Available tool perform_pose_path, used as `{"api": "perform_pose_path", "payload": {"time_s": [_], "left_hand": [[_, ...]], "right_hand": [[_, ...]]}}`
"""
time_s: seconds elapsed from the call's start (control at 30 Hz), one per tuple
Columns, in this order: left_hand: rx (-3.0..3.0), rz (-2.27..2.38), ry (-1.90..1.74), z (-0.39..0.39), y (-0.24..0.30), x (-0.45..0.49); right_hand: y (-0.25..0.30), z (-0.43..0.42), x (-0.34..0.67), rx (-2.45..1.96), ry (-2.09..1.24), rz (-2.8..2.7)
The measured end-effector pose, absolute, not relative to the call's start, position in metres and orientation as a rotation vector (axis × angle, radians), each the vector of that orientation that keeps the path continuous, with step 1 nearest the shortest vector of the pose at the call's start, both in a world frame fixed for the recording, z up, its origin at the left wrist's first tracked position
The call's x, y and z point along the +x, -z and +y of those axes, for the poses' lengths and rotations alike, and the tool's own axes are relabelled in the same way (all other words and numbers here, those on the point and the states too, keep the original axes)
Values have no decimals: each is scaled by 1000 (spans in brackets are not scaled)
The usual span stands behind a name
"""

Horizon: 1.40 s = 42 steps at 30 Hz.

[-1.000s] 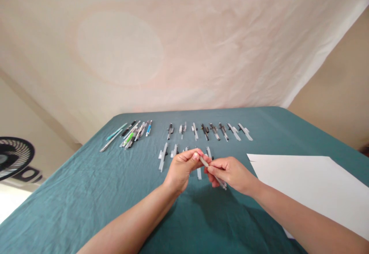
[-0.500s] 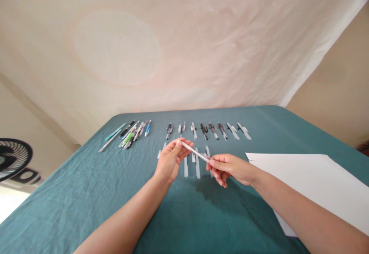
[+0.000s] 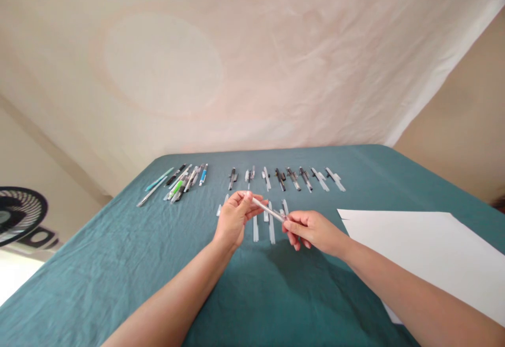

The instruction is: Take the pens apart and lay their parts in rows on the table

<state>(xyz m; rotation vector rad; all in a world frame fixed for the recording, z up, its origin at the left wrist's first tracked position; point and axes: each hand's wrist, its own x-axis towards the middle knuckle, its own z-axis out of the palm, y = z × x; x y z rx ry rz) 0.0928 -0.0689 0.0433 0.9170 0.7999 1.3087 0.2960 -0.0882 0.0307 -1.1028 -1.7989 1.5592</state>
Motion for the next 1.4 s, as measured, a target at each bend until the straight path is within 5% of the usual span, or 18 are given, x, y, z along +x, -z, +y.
{"api": "perform_pose_path", "payload": {"time_s": [0.9,1.4], "left_hand": [[957,798,-1264,-72,-35,98],[820,916,-1668,-41,-43,55]], "right_hand": [[-24,-85,295,-1054,-1630,-1775],[-31,-78,308,-1149,-1495,-1871]]}}
